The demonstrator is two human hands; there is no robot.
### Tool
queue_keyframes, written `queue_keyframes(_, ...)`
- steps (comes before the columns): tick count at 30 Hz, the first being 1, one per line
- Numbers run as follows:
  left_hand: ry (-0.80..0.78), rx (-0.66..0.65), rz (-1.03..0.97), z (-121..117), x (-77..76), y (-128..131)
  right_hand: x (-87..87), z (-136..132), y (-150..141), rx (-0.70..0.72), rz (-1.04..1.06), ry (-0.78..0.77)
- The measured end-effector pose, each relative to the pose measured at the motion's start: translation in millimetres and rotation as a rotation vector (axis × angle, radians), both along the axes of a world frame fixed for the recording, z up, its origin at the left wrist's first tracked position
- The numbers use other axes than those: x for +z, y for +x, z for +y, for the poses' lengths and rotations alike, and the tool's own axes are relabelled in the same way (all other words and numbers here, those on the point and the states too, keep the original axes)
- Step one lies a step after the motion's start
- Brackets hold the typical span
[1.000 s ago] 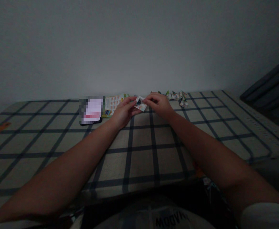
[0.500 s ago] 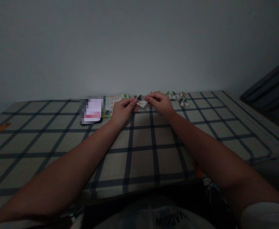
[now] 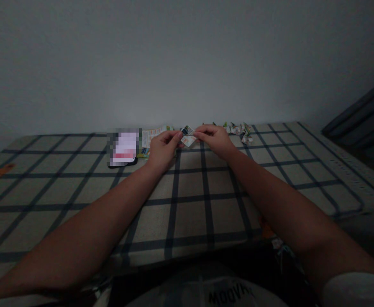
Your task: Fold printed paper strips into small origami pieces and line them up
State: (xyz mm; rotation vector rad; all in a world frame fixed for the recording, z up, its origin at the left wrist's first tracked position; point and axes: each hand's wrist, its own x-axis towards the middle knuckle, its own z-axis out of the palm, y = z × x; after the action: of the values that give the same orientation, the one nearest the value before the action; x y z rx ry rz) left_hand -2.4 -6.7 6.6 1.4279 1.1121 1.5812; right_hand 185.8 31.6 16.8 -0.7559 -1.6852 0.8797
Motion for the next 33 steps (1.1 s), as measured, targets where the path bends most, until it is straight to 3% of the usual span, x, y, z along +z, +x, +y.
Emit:
queue_keyframes(5, 0.027, -0.012, 0.001, -1.3, 0.0, 0.0, 0.5, -0.3, -0.4, 0.06, 0.029, -0.061)
queue_keyframes(10, -0.03, -0.149, -0.124, -0.2, -0.5, 1.2, 0.2, -0.8, 0.6, 0.134, 0.047, -0.108)
queue_keyframes(13, -0.077, -0.198, -0.078, -0.7, -0.5, 1.7, -0.5, -1.2, 0.5, 0.169, -0.006, -0.106)
queue_keyframes(21, -0.005, -0.143, 0.098, -6.2, 5.4, 0.3, -7.9, 2.3, -2.0, 0.135, -0.061, -0.068)
queue_keyframes(27, 0.035, -0.092, 0.233, -3.8, 4.1, -3.3, -8.6, -0.7, -5.2, 0.174, 0.037, -0.128)
queue_keyframes(33, 0.079, -0.074, 0.284, -0.3, 0.9, -5.2, -5.2, -1.2, -2.5, 0.134, -0.069, -0.1)
